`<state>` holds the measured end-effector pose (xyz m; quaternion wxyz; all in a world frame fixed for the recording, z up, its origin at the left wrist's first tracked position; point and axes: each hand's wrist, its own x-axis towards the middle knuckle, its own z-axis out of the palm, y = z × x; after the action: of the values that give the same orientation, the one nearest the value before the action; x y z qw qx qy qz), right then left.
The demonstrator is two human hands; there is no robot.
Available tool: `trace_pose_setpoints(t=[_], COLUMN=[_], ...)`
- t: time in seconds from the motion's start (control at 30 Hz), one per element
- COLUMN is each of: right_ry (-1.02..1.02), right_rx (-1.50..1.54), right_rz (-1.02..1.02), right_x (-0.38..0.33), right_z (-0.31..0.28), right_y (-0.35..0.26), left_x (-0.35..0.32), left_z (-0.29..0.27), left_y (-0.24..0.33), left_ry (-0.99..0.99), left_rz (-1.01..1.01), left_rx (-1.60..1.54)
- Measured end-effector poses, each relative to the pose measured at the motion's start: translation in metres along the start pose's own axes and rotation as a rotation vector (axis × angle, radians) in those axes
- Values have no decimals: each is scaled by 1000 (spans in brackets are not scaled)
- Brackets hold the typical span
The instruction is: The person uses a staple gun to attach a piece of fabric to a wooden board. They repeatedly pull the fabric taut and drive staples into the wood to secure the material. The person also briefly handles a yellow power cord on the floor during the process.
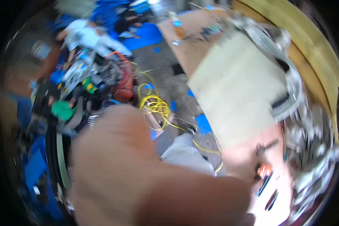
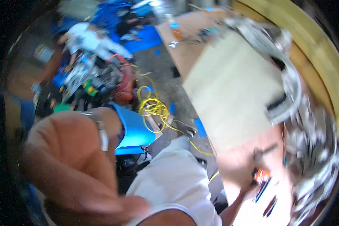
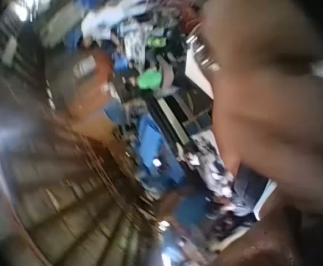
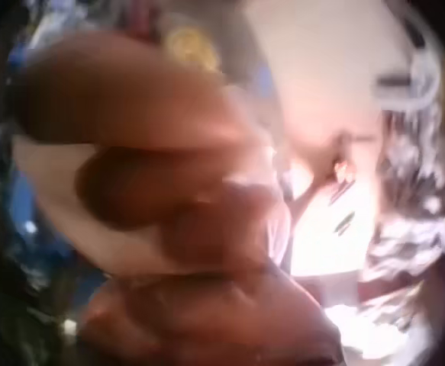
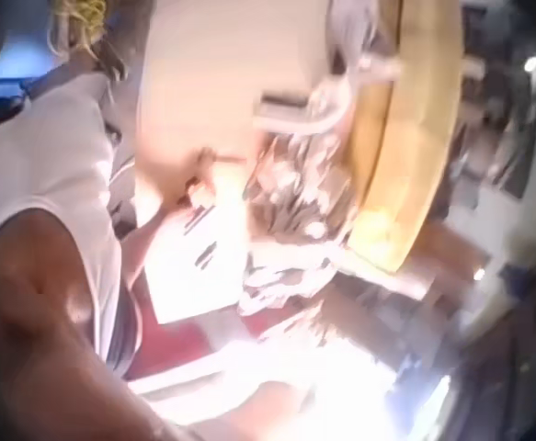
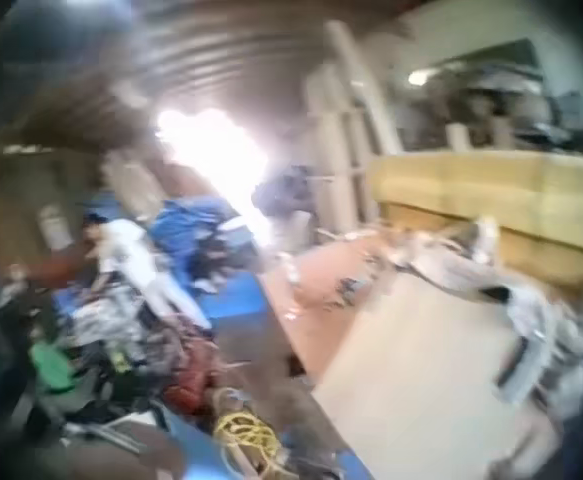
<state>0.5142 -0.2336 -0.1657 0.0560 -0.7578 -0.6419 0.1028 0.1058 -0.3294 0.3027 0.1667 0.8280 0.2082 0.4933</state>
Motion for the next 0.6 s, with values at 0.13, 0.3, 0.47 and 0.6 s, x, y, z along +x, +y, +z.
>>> trace_pose_setpoints(t=[0.13,0.3,0.47,0.6], right_ry=[50,504,266,12], right_rx=[89,345,986,1169], right_rz=[30,-54,13,-114], right_x=[-5,-14,-28,-21], right_z=[-26,-28,-106,-122], right_y=[-6,-17,-158,-272], left_x=[-1,39,87,102], left_z=[-36,-97,-160,-198], left_y=[-2,-75,-190,-290], left_ry=[-81,-228,-535,-631], left_rz=[-39,-3,-170,-282], left_rx=[197,315,222,48])
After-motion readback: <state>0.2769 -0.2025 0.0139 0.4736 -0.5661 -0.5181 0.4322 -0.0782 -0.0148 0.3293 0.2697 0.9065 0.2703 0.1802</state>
